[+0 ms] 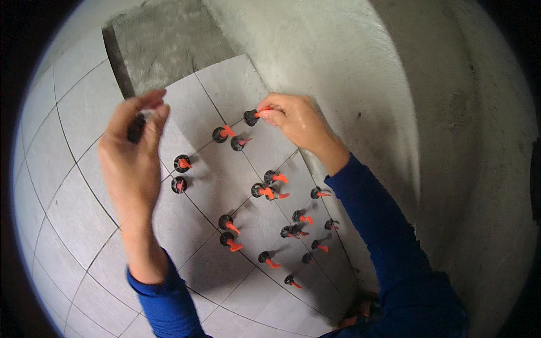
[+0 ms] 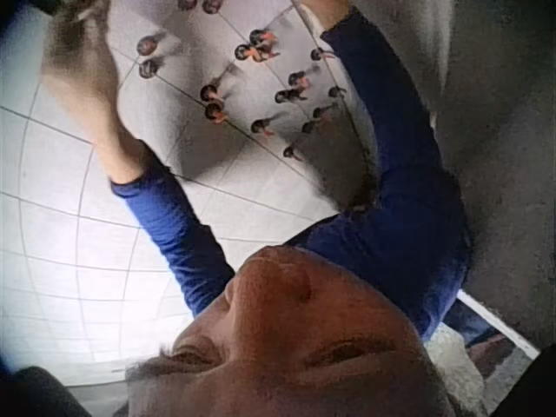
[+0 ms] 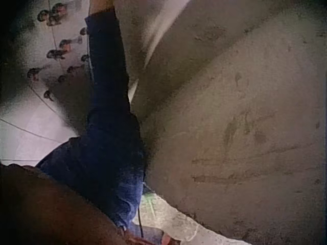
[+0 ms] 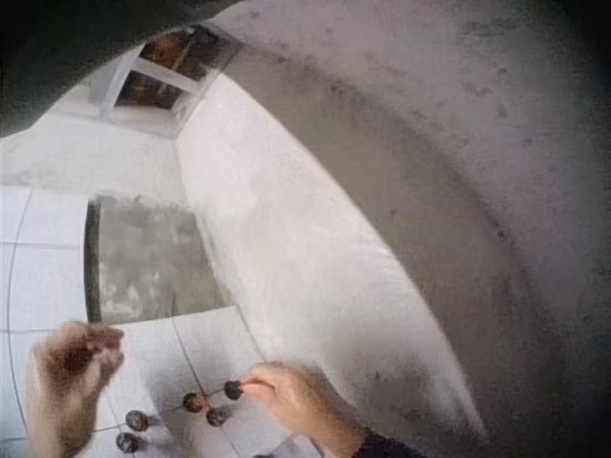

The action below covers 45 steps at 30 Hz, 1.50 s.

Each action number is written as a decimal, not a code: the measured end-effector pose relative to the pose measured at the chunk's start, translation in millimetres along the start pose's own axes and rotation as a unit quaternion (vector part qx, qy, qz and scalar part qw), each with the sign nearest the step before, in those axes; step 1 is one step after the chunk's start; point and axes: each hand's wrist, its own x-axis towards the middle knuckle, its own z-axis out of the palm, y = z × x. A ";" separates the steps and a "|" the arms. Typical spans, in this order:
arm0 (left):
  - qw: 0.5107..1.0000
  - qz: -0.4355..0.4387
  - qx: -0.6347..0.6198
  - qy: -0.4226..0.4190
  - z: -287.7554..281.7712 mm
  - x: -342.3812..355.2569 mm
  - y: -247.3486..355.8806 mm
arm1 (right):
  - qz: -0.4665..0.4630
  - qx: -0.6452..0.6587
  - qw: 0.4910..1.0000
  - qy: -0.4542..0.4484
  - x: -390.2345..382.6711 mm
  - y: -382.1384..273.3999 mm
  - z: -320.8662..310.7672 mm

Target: The person applies adhesive to a wall and places ceramic tiles, using tile leveling clips and a spirit level to ensure alignment. They spread adhesive on individual tiles and press them into place, adjusting clips to maintain even spacing.

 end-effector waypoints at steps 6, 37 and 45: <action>0.989 0.087 0.110 -0.046 14.4 59.8 -23.6 | -0.106 -0.059 0.992 0.031 16.0 18.2 22.9; 0.948 -0.035 0.228 -0.218 135.5 174.0 -113.4 | -0.186 -0.089 0.978 -0.010 28.6 41.2 21.0; 0.942 -0.064 0.259 -0.203 142.2 178.4 -107.8 | -0.227 -0.106 0.968 -0.011 27.8 44.8 21.3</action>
